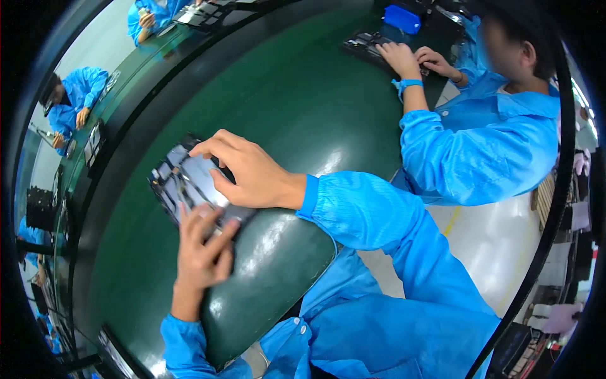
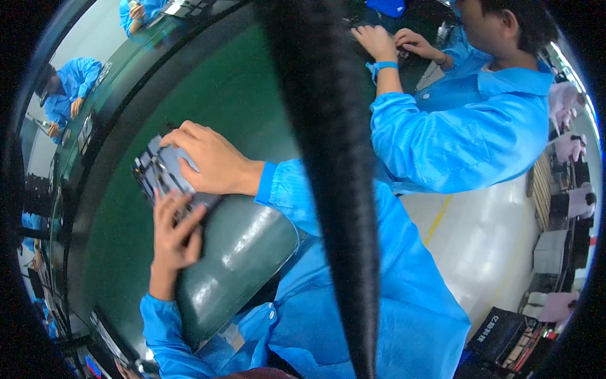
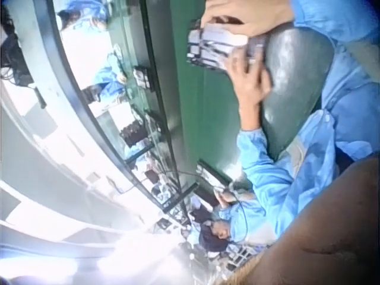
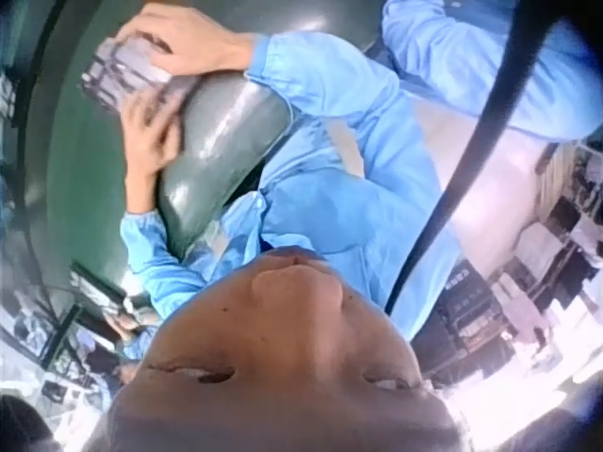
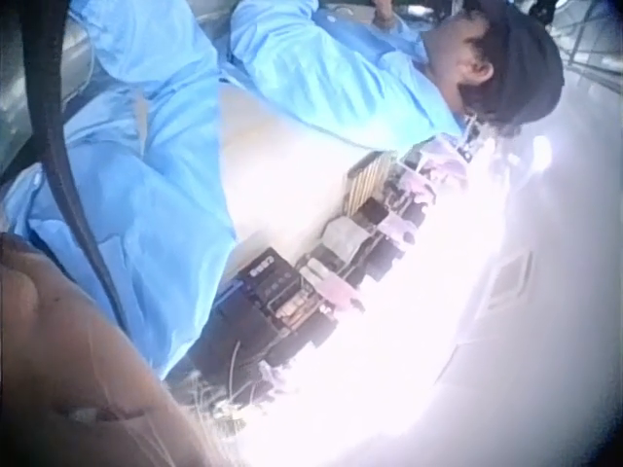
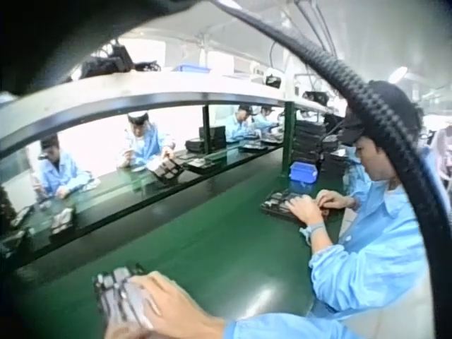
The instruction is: The person assembles tablet devices on a conveyor line by taking each device, connecting and pressing internal ribbon cables and wires into place by hand, and sliding the device down the line.
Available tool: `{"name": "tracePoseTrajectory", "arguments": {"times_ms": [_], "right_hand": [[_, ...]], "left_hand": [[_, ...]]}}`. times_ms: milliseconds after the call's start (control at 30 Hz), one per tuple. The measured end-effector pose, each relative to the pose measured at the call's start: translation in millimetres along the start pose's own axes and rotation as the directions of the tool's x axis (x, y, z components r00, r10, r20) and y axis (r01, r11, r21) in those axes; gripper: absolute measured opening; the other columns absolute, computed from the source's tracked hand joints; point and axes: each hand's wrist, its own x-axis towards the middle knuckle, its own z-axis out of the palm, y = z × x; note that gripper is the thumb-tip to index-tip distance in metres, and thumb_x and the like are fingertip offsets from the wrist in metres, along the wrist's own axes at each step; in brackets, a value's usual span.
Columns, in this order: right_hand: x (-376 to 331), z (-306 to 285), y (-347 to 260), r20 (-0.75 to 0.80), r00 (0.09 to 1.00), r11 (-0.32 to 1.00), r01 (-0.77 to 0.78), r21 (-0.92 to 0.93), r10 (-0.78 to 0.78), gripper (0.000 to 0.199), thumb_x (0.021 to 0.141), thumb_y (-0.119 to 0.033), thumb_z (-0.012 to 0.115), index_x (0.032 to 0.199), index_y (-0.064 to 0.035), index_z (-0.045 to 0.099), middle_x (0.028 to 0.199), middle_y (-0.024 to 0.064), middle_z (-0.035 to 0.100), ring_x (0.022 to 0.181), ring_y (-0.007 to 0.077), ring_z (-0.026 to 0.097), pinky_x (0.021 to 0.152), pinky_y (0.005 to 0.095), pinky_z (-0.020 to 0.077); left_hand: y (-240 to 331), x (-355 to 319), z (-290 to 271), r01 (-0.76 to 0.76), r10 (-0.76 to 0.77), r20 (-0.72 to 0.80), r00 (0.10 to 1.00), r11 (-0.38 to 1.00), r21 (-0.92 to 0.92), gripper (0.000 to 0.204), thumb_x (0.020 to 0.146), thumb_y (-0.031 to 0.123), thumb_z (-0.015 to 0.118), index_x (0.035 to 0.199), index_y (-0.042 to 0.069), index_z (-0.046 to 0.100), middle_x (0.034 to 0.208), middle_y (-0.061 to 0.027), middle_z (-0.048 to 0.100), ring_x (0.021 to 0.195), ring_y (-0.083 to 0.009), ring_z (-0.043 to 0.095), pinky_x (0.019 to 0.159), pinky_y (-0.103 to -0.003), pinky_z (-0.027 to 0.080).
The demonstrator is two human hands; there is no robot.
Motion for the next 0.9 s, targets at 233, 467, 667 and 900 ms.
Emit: {"name": "tracePoseTrajectory", "arguments": {"times_ms": [233, 467, 667, 900], "right_hand": [[1, 5, 21, -0.007, 0.995, 0.995, -0.1, -0.016, 0.099, 0.042, 0.092, 0.0, 0.07, 0.134, -0.0079, 0.068, 0.113, 0.0115, 0.065, 0.086, 0.0246, 0.064, 0.078, 0.0393, 0.0573], [0, 3, 26, 0.028, 0.986, 0.987, -0.162, -0.009, 0.162, 0.04, 0.092, 0.0, 0.069, 0.131, -0.0063, 0.07, 0.111, 0.0107, 0.065, 0.082, 0.0212, 0.062, 0.076, 0.0373, 0.0552], [-2, -1, 22, 0.094, 0.969, 0.973, -0.225, -0.058, 0.229, 0.039, 0.092, 0.003, 0.071, 0.129, -0.0055, 0.072, 0.11, 0.0106, 0.066, 0.084, 0.0186, 0.062, 0.08, 0.0332, 0.0544], [4, -7, 21, 0.133, 0.974, 0.981, -0.17, -0.092, 0.181, 0.036, 0.093, 0.0, 0.071, 0.129, -0.0055, 0.073, 0.109, 0.0122, 0.068, 0.086, 0.0224, 0.065, 0.08, 0.0362, 0.0556]], "left_hand": [[-128, 17, 5, 0.263, -0.221, -0.265, 0.939, 0.956, 0.133, 0.043, 0.095, -0.004, 0.068, 0.133, 0.011, 0.081, 0.137, -0.0158, 0.07, 0.14, -0.0409, 0.061, 0.13, -0.06, 0.036], [-158, 25, 13, 0.492, -0.312, -0.484, 0.818, 0.816, 0.304, 0.039, 0.087, -0.007, 0.065, 0.12, 0.008, 0.08, 0.118, -0.0149, 0.071, 0.116, -0.0385, 0.064, 0.105, -0.052, 0.052], [-118, 27, 22, 0.402, -0.363, -0.323, 0.874, 0.913, 0.063, 0.023, 0.092, 0.0, 0.068, 0.112, 0.003, 0.078, 0.109, -0.0164, 0.069, 0.107, -0.0375, 0.066, 0.095, -0.047, 0.054], [-128, 32, 32, 0.557, -0.511, -0.308, 0.802, 0.827, 0.077, 0.052, 0.099, 0.019, 0.069, 0.148, 0.003, 0.066, 0.137, -0.023, 0.066, 0.131, -0.0416, 0.059, 0.115, -0.05, 0.049]]}}
